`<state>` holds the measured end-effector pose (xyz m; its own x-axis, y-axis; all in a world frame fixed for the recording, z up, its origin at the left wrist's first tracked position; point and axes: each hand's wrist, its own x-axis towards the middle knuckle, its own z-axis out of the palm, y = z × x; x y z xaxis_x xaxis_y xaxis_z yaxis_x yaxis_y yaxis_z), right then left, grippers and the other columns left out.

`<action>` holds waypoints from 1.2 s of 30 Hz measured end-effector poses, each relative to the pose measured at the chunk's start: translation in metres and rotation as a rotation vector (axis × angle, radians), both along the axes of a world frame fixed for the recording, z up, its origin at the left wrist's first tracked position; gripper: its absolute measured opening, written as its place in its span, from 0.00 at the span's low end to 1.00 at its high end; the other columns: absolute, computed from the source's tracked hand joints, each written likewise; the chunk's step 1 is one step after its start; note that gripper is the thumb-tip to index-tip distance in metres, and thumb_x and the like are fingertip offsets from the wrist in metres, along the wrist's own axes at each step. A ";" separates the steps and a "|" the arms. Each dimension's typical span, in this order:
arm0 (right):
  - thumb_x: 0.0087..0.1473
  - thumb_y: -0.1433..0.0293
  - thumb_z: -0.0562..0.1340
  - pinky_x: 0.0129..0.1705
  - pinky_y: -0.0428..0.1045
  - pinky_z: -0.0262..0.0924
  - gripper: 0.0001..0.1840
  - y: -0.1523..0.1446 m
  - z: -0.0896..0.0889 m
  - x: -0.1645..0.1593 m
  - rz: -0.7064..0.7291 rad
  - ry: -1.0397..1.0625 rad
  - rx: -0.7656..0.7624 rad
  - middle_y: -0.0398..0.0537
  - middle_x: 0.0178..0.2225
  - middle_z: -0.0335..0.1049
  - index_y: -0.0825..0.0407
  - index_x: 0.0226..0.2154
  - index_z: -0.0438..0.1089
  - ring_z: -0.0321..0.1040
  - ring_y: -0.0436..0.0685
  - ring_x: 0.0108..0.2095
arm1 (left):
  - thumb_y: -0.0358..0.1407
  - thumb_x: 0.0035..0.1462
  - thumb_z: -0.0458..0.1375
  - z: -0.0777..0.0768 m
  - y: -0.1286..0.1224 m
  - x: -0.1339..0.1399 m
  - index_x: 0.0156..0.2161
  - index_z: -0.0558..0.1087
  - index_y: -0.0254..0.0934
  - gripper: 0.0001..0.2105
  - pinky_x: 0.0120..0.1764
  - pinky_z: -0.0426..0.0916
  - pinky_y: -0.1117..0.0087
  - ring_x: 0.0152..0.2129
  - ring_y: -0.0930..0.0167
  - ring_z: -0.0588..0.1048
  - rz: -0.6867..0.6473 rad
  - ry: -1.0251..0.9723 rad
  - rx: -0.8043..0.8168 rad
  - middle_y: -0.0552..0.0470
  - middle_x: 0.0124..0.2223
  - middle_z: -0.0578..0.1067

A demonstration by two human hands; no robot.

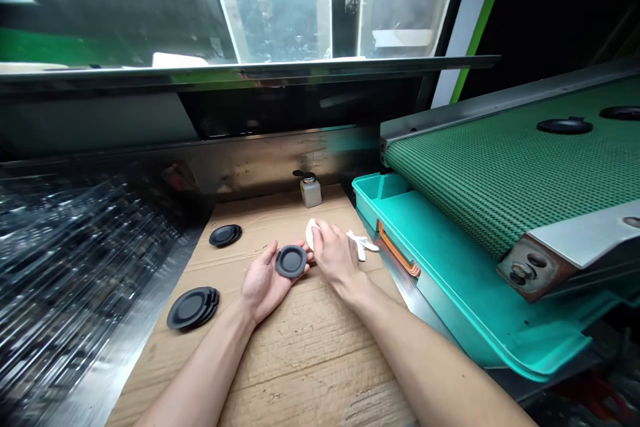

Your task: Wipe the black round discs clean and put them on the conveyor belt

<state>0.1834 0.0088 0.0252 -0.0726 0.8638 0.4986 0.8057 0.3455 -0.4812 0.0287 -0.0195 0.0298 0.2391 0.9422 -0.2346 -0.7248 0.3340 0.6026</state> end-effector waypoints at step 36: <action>0.63 0.62 0.53 0.35 0.47 0.59 0.15 0.007 -0.011 0.014 0.058 0.007 -0.162 0.45 0.37 0.76 0.47 0.45 0.72 0.72 0.56 0.36 | 0.30 0.40 0.70 0.009 -0.044 0.030 0.61 0.60 0.42 0.41 0.60 0.51 0.60 0.55 0.58 0.64 0.322 0.878 0.642 0.44 0.54 0.70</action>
<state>0.1979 0.0153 0.0138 -0.1220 0.9272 0.3541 0.7832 0.3091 -0.5396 0.0585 -0.0638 0.0391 -0.0453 0.9367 0.3471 0.0370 -0.3457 0.9376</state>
